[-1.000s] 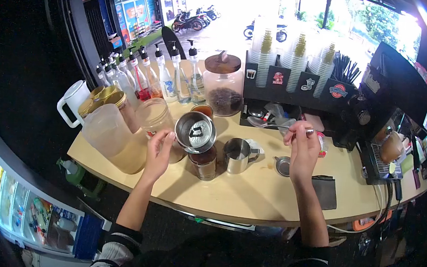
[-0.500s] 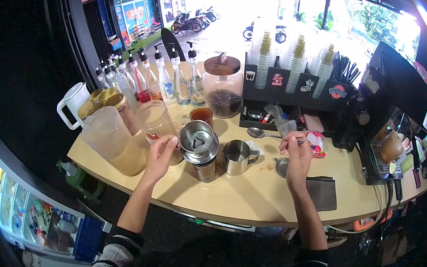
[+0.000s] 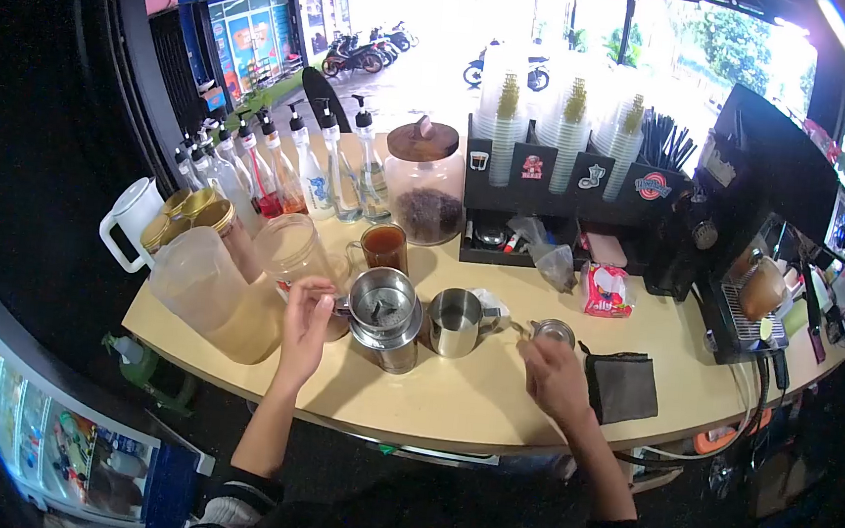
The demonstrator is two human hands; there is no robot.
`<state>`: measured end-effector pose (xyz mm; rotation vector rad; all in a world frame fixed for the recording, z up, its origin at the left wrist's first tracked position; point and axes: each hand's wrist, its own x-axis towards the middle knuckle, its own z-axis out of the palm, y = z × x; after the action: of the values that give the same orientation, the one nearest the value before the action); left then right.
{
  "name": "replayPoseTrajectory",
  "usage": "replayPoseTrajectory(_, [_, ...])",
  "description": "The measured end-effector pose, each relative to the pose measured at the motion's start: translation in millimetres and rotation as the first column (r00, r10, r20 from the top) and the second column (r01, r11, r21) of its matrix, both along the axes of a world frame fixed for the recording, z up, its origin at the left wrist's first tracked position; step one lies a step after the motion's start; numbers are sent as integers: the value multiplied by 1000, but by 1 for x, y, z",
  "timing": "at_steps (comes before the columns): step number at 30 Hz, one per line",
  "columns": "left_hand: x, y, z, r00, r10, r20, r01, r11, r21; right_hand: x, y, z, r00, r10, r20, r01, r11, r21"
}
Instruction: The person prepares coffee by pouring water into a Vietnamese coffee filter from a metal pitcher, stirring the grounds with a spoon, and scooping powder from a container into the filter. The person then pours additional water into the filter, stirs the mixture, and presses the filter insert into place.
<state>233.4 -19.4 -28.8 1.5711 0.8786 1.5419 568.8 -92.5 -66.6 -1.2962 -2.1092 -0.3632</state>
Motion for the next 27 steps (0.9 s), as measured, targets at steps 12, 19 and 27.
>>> replayPoseTrajectory(12, [-52,27,-26,809,585,-58,-507,744,436,-40,-4,-30,974,57,218,-10,977,-211])
replayPoseTrajectory(19, [-57,44,-79,909,349,-229,-349,936,44,-56,-1,-24,939,115,325,-37,971,-237])
replayPoseTrajectory(27, [-72,49,-66,962,210,-173,-192,975,115,-123,-5,131,944,187,-274,-248,945,-212])
